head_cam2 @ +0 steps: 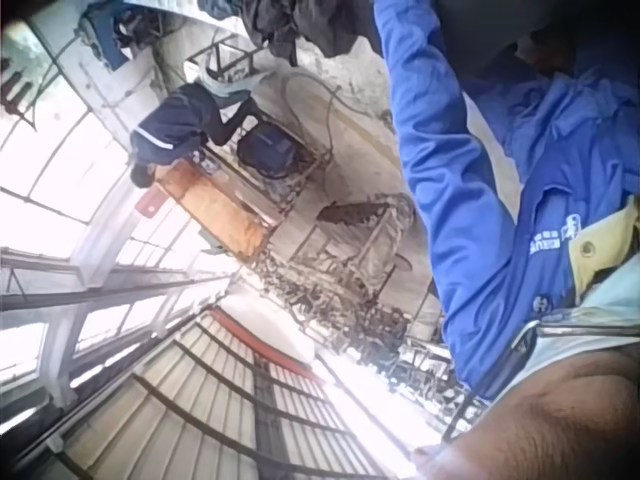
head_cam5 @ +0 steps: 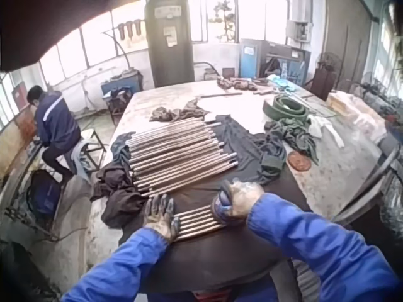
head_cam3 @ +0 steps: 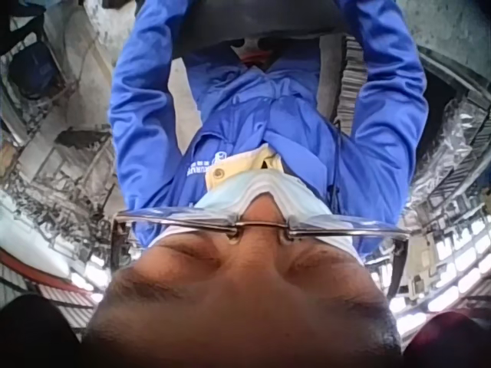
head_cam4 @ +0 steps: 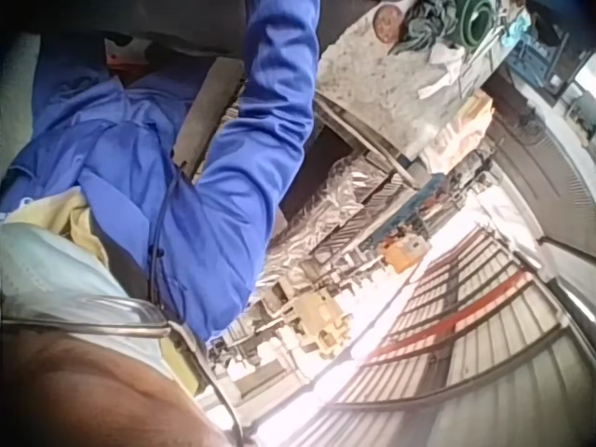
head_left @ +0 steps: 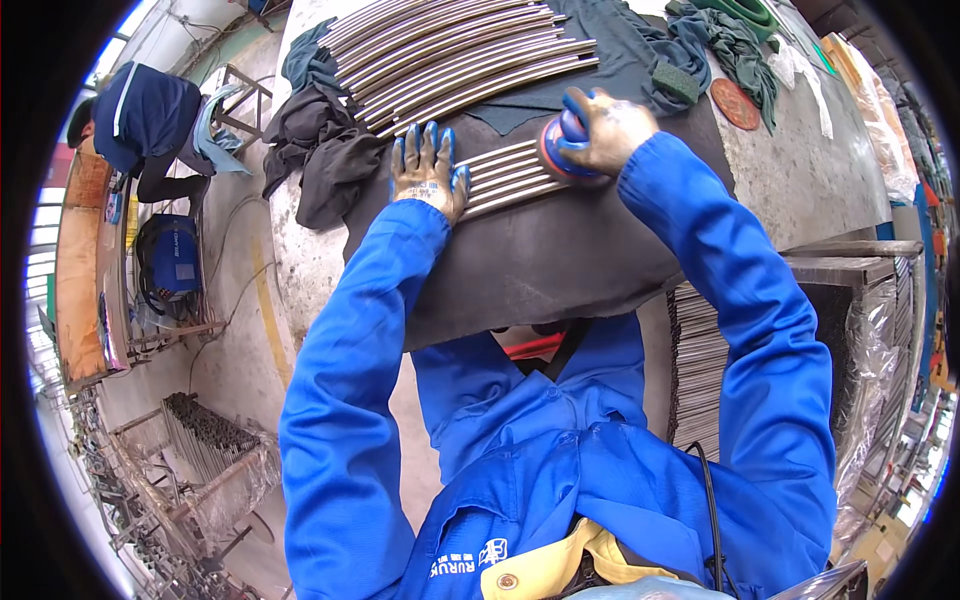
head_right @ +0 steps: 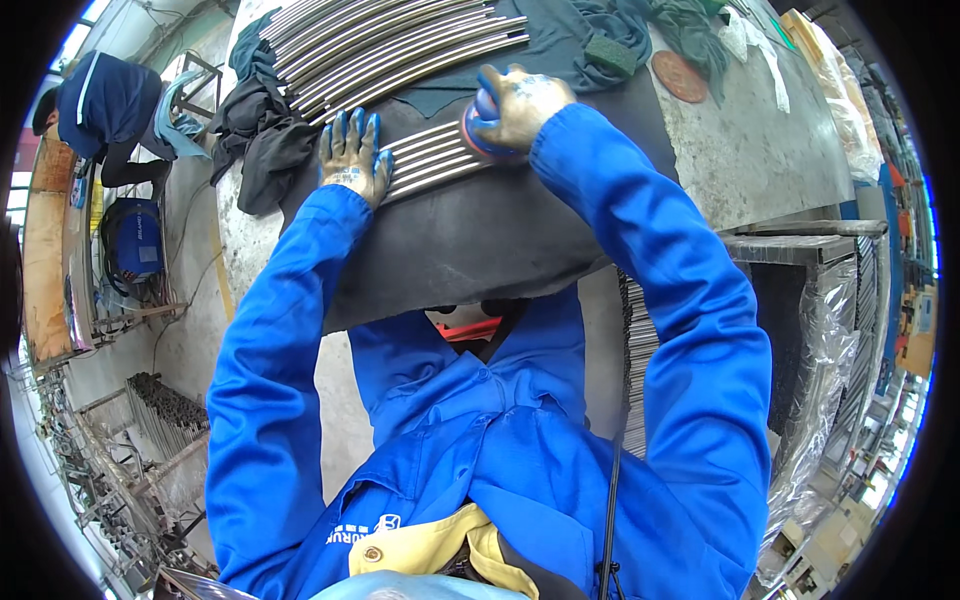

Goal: Sanding metal rods using an orbital sander and a manual sanding pad on a workbench.

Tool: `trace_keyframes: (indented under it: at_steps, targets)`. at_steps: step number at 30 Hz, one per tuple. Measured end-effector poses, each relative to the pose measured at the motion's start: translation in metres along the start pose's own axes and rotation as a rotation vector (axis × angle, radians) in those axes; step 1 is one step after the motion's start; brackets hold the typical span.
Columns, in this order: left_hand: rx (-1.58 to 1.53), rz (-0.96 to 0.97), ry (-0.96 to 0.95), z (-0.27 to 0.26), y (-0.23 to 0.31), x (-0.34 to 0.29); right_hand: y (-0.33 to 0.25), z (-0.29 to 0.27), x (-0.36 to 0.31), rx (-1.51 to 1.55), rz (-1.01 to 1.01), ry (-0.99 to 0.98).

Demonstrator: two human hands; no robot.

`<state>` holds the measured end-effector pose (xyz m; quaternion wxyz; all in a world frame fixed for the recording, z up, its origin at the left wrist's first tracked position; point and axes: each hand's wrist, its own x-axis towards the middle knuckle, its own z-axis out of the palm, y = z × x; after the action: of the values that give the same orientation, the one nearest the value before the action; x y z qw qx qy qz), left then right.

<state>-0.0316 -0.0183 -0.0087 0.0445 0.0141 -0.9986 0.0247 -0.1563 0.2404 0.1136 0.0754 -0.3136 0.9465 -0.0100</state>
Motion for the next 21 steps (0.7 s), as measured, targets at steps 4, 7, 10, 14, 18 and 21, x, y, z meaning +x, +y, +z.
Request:
trace_keyframes:
  at_steps: [4,7,10,14,18,21]
  targets:
    - [0.036,-0.001,-0.034,-0.005,0.008,-0.011,0.007,0.0,-0.006,-0.018,-0.025,-0.003]
    - [0.065,-0.007,-0.065,-0.01,0.017,-0.028,0.021,0.002,-0.022,-0.046,-0.038,-0.019]
    - [0.004,0.028,-0.046,-0.014,0.025,-0.043,0.037,0.006,-0.044,0.002,-0.006,0.025]
    - [-0.066,0.058,-0.019,-0.014,0.029,-0.053,0.034,0.005,-0.05,0.01,-0.003,0.028]
    - [-0.113,0.092,0.023,-0.011,0.027,-0.051,0.019,0.002,-0.039,0.003,-0.027,-0.008]
    - [-0.123,0.102,0.092,-0.004,0.023,-0.044,0.003,0.0,-0.017,-0.067,-0.048,-0.027]
